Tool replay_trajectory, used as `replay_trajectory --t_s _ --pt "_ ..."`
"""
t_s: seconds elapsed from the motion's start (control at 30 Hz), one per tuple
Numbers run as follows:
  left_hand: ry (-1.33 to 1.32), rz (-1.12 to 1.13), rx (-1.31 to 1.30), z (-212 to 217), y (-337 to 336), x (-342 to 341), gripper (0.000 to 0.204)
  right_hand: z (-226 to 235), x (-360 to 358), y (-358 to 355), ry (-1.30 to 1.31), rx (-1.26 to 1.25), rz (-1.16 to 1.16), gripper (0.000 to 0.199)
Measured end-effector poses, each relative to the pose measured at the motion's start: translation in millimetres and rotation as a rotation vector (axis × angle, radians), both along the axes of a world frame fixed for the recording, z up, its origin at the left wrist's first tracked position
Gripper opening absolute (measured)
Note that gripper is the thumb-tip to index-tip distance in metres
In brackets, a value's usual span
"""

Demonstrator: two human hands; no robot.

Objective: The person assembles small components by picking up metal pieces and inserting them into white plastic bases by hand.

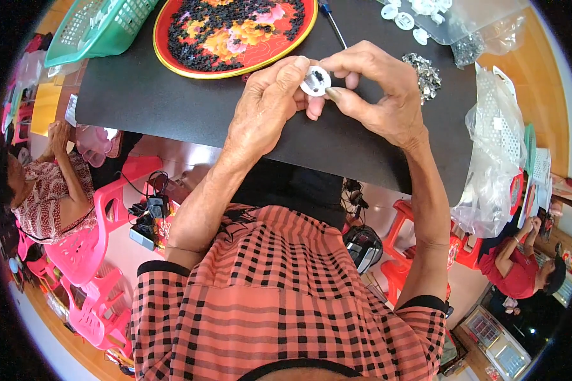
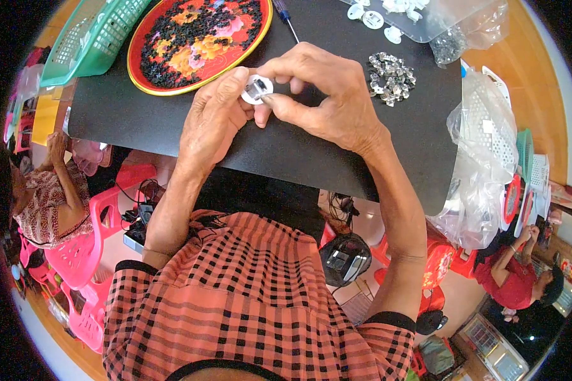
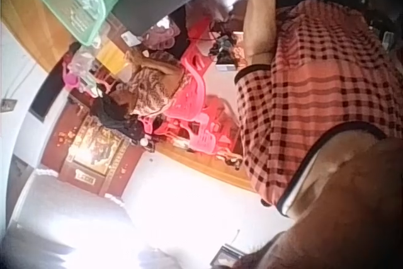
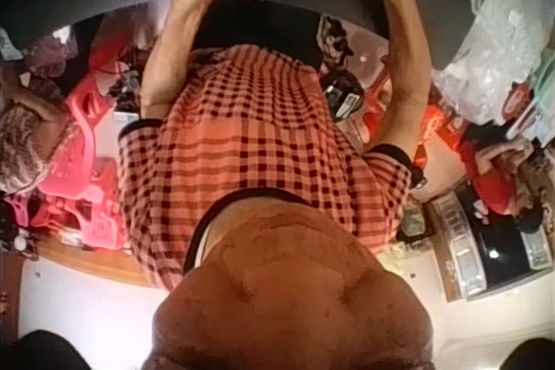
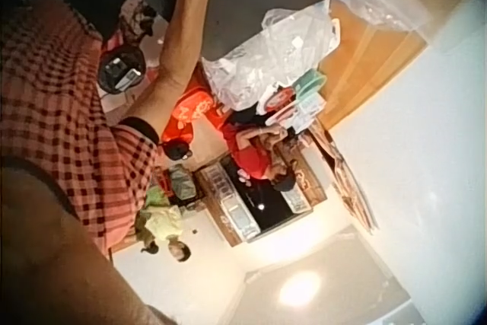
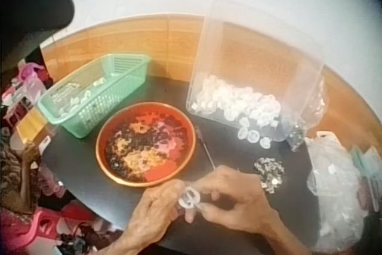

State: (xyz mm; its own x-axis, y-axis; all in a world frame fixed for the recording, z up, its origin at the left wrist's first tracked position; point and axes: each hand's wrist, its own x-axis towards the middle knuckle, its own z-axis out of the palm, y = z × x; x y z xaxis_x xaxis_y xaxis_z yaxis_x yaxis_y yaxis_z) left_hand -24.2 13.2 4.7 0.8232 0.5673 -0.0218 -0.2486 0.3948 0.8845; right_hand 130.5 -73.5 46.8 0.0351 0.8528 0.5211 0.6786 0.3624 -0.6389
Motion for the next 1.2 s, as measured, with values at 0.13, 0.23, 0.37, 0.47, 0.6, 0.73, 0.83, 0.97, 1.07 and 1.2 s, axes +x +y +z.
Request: replay_trajectory --t_s 0.13,0.23,0.37,0.47,0.6,0.73,0.83,0.97,1.07,1.2 --pt "0.000 0.009 -0.006 1.7 -0.6 -0.2 0.036 -3.9 -5.9 -0.8 0.013 -0.030 -0.016 0.025" --pt "0.005 0.021 -0.030 0.8 0.4 0.1 0.035 -7.9 -3.4 -0.3 -0.089 0.040 -0.020 0.026" --pt "0.012 -0.013 0.015 -1.9 1.6 -5.0 0.039 -7.1 -5.9 2.0 -0.201 0.119 -0.003 0.027" --pt "0.044 0.033 0.022 0.1 0.6 -3.2 0.037 -2.9 -5.2 0.3 -0.194 0.036 0.038 0.030" --pt "-0.083 0.072 -0.120 -1.2 -1.0 0.9 0.033 -3.8 -7.5 0.4 0.047 -0.098 0.024 0.036" --pt "-0.144 0.054 -0.138 -5.9 1.7 -0.6 0.033 0.7 -11.6 0.1 0.000 -0.103 -0.075 0.040" --pt "-0.180 0.053 -0.144 -6.4 0.6 -0.8 0.034 -4.9 -11.0 1.2 -0.047 -0.077 -0.101 0.044" --pt "-0.152 0.035 -0.185 -1.0 -0.3 1.1 0.035 -7.6 -10.8 3.2 -0.071 -0.041 -0.103 0.045" --pt "-0.124 0.035 -0.198 1.5 -1.4 1.8 0.032 -8.9 -12.5 4.2 -0.059 -0.013 -0.126 0.043" --pt "-0.107 0.017 -0.185 0.4 0.7 1.6 0.031 -8.2 -12.2 5.4 -0.106 0.003 -0.130 0.042"
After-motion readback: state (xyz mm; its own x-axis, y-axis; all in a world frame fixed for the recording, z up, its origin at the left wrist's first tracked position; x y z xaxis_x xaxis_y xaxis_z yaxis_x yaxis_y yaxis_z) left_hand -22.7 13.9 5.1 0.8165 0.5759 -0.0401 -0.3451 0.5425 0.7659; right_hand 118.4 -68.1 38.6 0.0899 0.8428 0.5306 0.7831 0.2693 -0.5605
